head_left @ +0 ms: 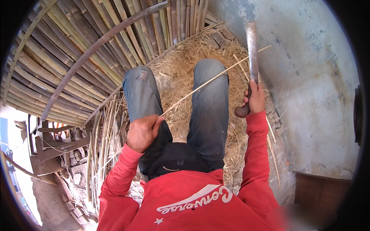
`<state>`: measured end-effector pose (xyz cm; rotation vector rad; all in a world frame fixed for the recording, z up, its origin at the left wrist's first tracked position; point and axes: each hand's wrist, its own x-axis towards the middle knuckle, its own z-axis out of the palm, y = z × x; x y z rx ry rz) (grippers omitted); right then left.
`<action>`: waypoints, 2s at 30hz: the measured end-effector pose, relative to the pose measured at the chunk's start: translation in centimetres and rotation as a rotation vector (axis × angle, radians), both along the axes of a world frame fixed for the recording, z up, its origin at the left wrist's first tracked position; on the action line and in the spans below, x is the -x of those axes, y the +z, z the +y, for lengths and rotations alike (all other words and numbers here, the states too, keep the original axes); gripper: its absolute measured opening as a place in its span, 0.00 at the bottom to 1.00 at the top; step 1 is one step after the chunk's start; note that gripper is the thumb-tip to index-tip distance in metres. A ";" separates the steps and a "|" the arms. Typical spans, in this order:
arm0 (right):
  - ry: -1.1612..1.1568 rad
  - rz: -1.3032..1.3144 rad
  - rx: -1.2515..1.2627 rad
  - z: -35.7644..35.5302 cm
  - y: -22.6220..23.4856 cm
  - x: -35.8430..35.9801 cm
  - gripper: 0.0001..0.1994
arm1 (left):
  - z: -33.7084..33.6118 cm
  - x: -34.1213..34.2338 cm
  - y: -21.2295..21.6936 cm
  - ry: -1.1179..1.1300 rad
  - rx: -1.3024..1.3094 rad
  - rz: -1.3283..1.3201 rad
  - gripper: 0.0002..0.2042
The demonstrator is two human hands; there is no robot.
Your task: The person uses a large blade to shave and smooth a thin bamboo strip while sitting on the floor. They repeatedly slide the blade along the length of the bamboo strip to remove outer layers.
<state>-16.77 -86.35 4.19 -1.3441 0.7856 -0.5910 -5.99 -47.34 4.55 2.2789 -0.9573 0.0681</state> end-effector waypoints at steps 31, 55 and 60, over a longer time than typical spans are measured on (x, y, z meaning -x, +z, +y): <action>-0.011 0.031 0.006 -2.1 0.8 0.2 0.15 | 3.7 -0.6 -1.0 -0.016 -0.038 -0.089 0.10; 0.195 0.110 -0.093 3.6 3.0 1.6 0.14 | 2.4 0.4 -1.6 0.027 -0.012 0.098 0.14; 0.238 0.161 -0.020 7.0 3.1 1.9 0.13 | -0.6 0.1 -0.5 -0.010 0.065 0.038 0.11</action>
